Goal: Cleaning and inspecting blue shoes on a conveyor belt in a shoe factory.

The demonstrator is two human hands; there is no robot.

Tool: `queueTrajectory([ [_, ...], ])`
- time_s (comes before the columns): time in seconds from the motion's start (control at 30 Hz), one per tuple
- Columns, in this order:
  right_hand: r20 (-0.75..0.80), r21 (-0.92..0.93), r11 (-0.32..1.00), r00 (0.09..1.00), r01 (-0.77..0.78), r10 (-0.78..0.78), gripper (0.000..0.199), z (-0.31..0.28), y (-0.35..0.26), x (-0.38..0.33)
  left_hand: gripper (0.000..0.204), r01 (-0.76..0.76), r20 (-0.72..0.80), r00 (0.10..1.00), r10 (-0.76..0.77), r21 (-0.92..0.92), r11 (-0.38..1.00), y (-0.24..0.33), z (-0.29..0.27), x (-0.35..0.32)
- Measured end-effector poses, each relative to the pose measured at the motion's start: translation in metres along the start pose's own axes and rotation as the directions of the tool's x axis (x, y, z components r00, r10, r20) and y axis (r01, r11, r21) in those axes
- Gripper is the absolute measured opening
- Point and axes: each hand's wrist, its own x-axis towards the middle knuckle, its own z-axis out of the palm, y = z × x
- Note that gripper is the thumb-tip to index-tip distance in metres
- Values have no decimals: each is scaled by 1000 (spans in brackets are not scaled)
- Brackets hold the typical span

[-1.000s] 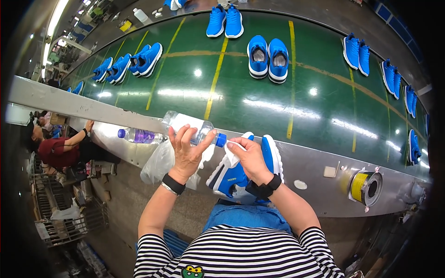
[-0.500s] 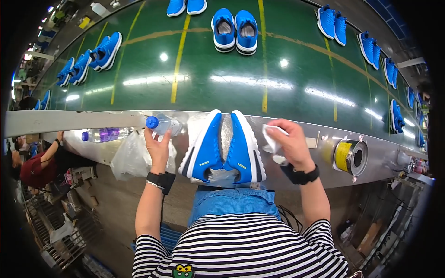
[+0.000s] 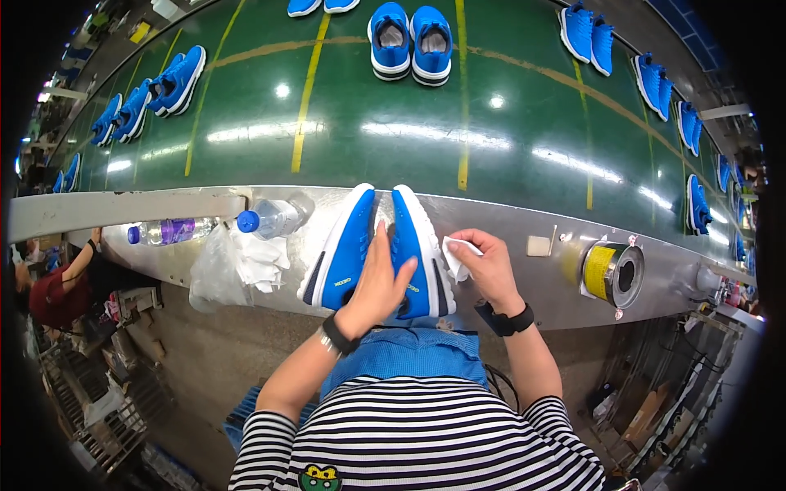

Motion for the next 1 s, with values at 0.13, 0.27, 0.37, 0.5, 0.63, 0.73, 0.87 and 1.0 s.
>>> queueTrajectory([
  [0.13, -40, 45, 999, 999, 15, -13, 15, -15, 13, 1, 87, 329, 300, 919, -255, -231, 915, -19, 29, 33],
  [0.27, -116, 31, 1000, 993, 2, 2, 16, -43, 26, 10, 95, 352, 369, 849, -379, 141, 925, 19, 36, 51],
  [0.37, -178, -28, 1000, 984, 11, -16, 16, -62, 36, 19, 96, 340, 365, 843, -395, 206, 917, 24, 51, 60],
  [0.5, -193, -118, 992, 979, 41, -63, 15, -80, 47, 31, 95, 285, 336, 886, -320, 150, 947, 20, 70, 68],
  [0.63, -157, -144, 985, 981, 90, -113, 15, -84, 55, 48, 94, 257, 328, 898, -294, 152, 954, 19, 76, 78],
  [0.73, -138, -172, 980, 982, 104, -128, 15, -93, 57, 57, 95, 272, 328, 893, -308, 153, 950, 23, 85, 83],
  [0.87, -99, -222, 969, 986, 112, -136, 14, -105, 55, 64, 96, 272, 319, 895, -312, 166, 948, 25, 94, 87],
  [1.0, -92, -301, 936, 972, 182, -218, 14, -107, 53, 69, 96, 279, 329, 889, -319, 162, 946, 23, 98, 91],
])
